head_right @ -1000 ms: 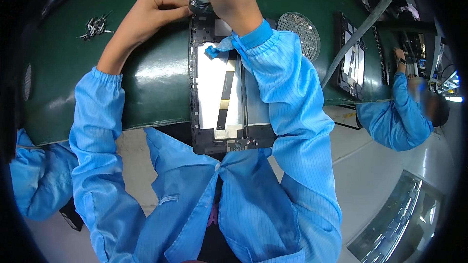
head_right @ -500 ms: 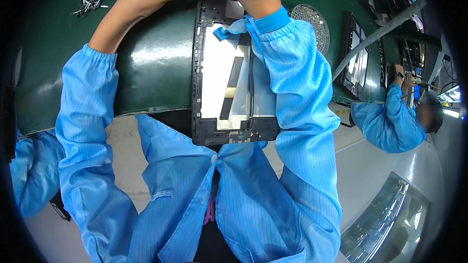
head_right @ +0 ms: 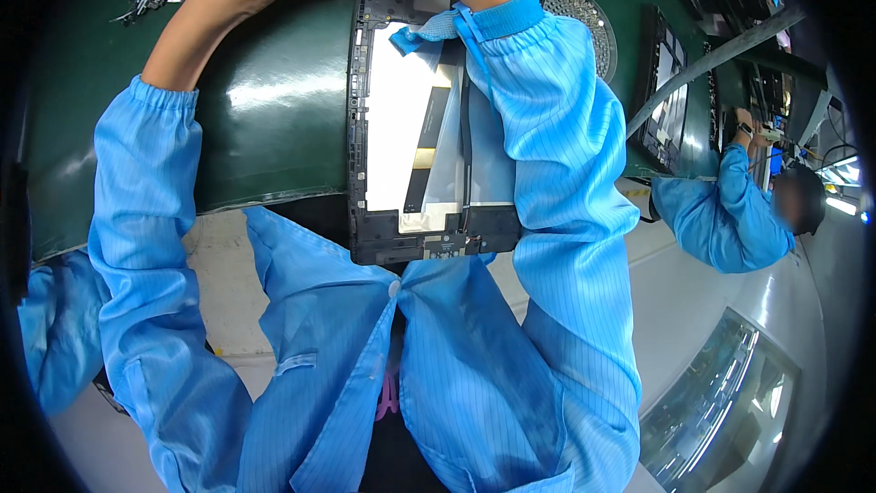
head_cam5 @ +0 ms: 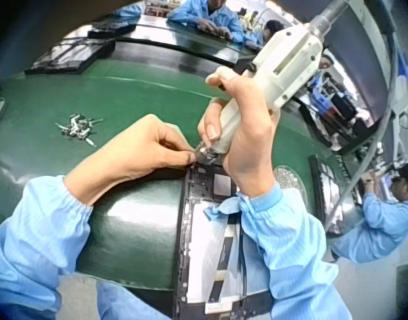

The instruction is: Assembling internal components of a tablet using an electric screwdriver on a production line.

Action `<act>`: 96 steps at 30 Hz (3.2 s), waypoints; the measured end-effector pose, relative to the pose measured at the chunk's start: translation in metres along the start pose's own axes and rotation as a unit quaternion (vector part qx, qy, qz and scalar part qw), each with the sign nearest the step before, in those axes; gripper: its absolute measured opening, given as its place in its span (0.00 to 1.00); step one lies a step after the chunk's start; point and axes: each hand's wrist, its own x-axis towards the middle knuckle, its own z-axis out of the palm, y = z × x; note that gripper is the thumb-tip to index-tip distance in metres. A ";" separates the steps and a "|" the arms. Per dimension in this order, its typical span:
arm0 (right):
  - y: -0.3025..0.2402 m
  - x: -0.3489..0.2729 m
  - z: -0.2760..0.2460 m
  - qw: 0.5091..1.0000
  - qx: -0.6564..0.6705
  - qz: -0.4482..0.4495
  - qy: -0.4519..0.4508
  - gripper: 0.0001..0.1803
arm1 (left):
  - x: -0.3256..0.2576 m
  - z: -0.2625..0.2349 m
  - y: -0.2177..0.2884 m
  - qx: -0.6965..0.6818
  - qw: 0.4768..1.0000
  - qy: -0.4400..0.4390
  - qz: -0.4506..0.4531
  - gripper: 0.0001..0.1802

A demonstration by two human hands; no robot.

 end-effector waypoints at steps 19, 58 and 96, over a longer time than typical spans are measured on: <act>-0.002 -0.001 0.011 0.999 -0.018 -0.041 0.004 0.16 | -0.004 -0.002 -0.005 -0.003 1.000 0.006 -0.008 0.10; -0.007 -0.001 0.017 0.999 -0.046 0.011 0.015 0.12 | -0.003 0.000 -0.002 -0.007 1.000 0.001 -0.002 0.10; -0.108 0.007 -0.164 0.940 -0.197 -0.014 0.279 0.14 | -0.073 0.050 0.098 0.552 0.787 0.090 0.260 0.23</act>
